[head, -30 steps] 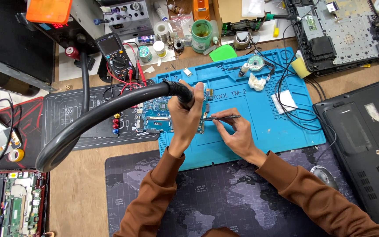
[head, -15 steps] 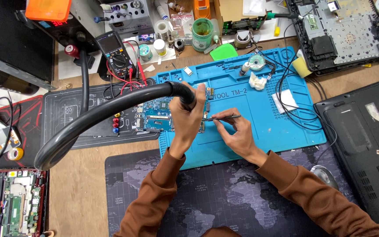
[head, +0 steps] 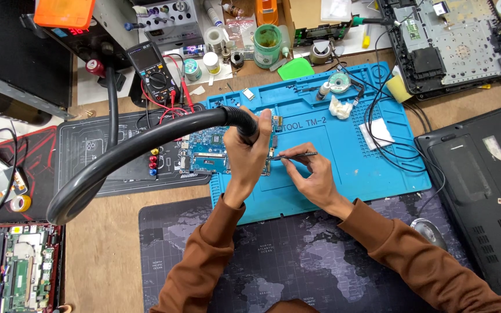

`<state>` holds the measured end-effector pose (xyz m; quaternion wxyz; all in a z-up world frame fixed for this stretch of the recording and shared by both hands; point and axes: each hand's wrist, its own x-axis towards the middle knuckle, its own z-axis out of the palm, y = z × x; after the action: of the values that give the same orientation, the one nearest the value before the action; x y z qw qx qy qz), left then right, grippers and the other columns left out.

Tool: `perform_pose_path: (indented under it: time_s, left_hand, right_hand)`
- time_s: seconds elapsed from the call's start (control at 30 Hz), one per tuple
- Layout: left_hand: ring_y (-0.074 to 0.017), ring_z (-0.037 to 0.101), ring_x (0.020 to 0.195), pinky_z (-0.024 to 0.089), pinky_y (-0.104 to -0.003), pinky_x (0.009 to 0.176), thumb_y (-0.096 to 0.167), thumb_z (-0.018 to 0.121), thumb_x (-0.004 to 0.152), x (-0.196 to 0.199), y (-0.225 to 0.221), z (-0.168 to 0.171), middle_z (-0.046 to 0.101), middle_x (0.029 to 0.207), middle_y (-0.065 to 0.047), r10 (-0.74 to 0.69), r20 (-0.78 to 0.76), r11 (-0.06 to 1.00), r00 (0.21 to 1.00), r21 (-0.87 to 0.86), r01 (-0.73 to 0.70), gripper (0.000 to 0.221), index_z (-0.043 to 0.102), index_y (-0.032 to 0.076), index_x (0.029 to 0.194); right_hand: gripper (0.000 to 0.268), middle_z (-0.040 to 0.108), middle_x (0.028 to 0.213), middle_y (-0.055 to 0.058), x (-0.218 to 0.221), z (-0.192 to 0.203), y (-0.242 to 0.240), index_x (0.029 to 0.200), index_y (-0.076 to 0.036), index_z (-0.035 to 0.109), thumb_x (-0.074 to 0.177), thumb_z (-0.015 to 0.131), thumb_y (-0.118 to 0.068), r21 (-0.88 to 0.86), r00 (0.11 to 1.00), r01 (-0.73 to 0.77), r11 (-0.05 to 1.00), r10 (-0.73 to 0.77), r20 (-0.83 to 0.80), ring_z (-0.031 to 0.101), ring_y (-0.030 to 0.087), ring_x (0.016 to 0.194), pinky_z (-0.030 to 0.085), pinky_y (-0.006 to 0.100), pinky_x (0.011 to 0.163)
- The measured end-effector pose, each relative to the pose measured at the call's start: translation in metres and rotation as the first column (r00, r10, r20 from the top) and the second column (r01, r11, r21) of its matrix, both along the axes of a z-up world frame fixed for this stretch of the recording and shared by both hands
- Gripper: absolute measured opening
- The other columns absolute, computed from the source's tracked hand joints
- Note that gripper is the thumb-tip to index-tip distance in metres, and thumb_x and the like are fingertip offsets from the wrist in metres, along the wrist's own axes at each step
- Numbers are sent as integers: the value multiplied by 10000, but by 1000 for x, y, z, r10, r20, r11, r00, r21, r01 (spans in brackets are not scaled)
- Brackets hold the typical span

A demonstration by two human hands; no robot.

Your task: Repairing a laptop motherboard using a heat gun and tweezers to manipulate small components

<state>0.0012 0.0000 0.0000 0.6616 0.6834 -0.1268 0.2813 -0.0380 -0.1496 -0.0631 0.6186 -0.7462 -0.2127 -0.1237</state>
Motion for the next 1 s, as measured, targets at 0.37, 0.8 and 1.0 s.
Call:
perform_pose_path:
  time_s: [0.37,0.8,1.0]
  left_hand:
    - [-23,350,417,360,-207,530,160,612,1062,0,1,-2,339,467,58,12,3,1000,1000,0,-12,410,477,159,675]
    - [-31,368,407,374,-202,523,153,617,1055,0,0,1,349,455,56,21,8,1000,1000,-3,-21,425,470,154,656]
    - [-42,398,407,391,-208,526,159,621,1052,-1,2,-2,363,462,56,33,-1,999,999,-20,-33,411,474,156,668]
  right_hand:
    - [128,734,1051,157,0,2,1,1065,-15,621,971,656,66,6,1000,-2,1000,2,5,725,357,1098,629,439,907]
    - [135,731,1055,142,-1,2,0,1064,-14,624,965,664,71,28,999,20,999,-20,29,733,344,1088,632,416,906]
    - [133,720,1057,138,0,0,0,1078,-16,612,977,663,52,59,999,33,998,-34,22,728,341,1095,627,410,905]
